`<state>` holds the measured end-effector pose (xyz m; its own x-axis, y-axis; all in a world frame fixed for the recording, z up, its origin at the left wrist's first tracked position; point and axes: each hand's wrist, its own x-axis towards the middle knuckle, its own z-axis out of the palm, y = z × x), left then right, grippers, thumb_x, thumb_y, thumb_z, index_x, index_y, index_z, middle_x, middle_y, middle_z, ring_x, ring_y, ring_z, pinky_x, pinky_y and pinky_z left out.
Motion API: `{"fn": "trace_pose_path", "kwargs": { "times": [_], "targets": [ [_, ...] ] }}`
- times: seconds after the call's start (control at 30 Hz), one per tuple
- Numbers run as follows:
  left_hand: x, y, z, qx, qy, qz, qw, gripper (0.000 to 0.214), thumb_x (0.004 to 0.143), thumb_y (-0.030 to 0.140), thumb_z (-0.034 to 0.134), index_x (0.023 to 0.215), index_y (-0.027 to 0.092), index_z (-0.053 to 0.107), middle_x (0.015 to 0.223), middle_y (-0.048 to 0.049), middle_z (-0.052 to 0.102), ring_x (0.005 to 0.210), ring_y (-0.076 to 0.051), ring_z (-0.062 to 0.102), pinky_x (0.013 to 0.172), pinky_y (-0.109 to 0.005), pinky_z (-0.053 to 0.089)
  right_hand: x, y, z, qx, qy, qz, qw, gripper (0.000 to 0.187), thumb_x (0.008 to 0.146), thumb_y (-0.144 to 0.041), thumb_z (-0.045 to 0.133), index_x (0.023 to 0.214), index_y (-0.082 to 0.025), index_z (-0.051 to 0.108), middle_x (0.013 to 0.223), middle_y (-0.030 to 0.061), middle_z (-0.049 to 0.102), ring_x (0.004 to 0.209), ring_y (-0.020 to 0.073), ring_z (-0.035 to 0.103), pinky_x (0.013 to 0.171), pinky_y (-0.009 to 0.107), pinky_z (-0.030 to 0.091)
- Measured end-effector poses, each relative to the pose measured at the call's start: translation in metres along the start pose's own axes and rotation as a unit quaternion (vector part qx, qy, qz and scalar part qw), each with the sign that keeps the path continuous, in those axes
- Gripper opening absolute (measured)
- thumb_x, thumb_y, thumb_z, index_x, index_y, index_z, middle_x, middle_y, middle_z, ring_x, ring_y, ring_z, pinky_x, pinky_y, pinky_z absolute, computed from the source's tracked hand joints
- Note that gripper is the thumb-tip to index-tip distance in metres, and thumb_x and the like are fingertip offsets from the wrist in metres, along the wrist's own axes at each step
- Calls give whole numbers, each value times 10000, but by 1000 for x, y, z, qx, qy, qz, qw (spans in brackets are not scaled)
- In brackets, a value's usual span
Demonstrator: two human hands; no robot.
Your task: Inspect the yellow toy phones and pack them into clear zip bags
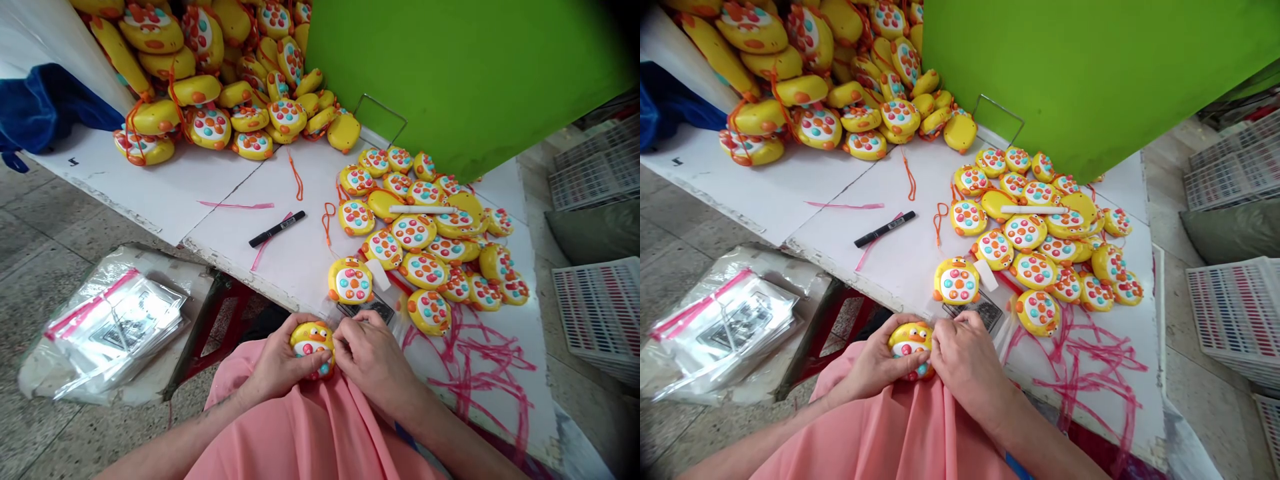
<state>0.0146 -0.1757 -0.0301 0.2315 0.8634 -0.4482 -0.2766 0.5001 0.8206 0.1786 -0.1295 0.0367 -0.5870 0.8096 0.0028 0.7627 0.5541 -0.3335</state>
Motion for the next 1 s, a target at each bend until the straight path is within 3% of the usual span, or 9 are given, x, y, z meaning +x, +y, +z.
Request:
{"fn": "trace_pose_path", "kwargs": {
  "times": [0.2, 0.4, 0.83, 1.0],
  "targets": [
    [-1, 4, 1, 9, 1, 4, 1000, 501, 678, 351, 789, 1075, 191, 530, 939, -39, 684, 796, -177, 647, 702, -261, 531, 2, -5, 2, -39, -12, 10, 999, 182, 800, -39, 484, 705, -194, 489, 576, -10, 579, 536, 146, 512, 763, 347, 395],
    [-1, 4, 3, 18, 7, 3, 1000, 493, 686, 364, 782, 1073, 194, 529, 947, -42, 687, 793, -179, 651, 697, -265, 536, -6, -1, 8, 25, 28, 55, 998, 157, 821, -69, 495, 743, -204, 479, 613, -24, 615, 566, 146, 541, 804, 349, 401],
    [0, 4, 2, 17, 3, 6, 1000, 505, 677, 360, 789, 1073, 190, 526, 927, -39, 686, 784, -176, 650, 699, -262, 531, 0, 0, 5, 0, 7, 27, 1000, 176, 795, -55, 524, 697, -200, 503, 595, -15, 587, 617, 170, 533, 755, 338, 423],
    [0, 9, 2, -37, 0, -14, 999, 528, 634, 346, 817, 1046, 183, 531, 913, -33, 670, 768, -163, 642, 700, -270, 537, -4, 9, 1, 98, 1, 80, 992, 116, 867, -125, 537, 792, -211, 553, 741, -8, 659, 740, 177, 596, 725, 300, 461]
  ]
}}
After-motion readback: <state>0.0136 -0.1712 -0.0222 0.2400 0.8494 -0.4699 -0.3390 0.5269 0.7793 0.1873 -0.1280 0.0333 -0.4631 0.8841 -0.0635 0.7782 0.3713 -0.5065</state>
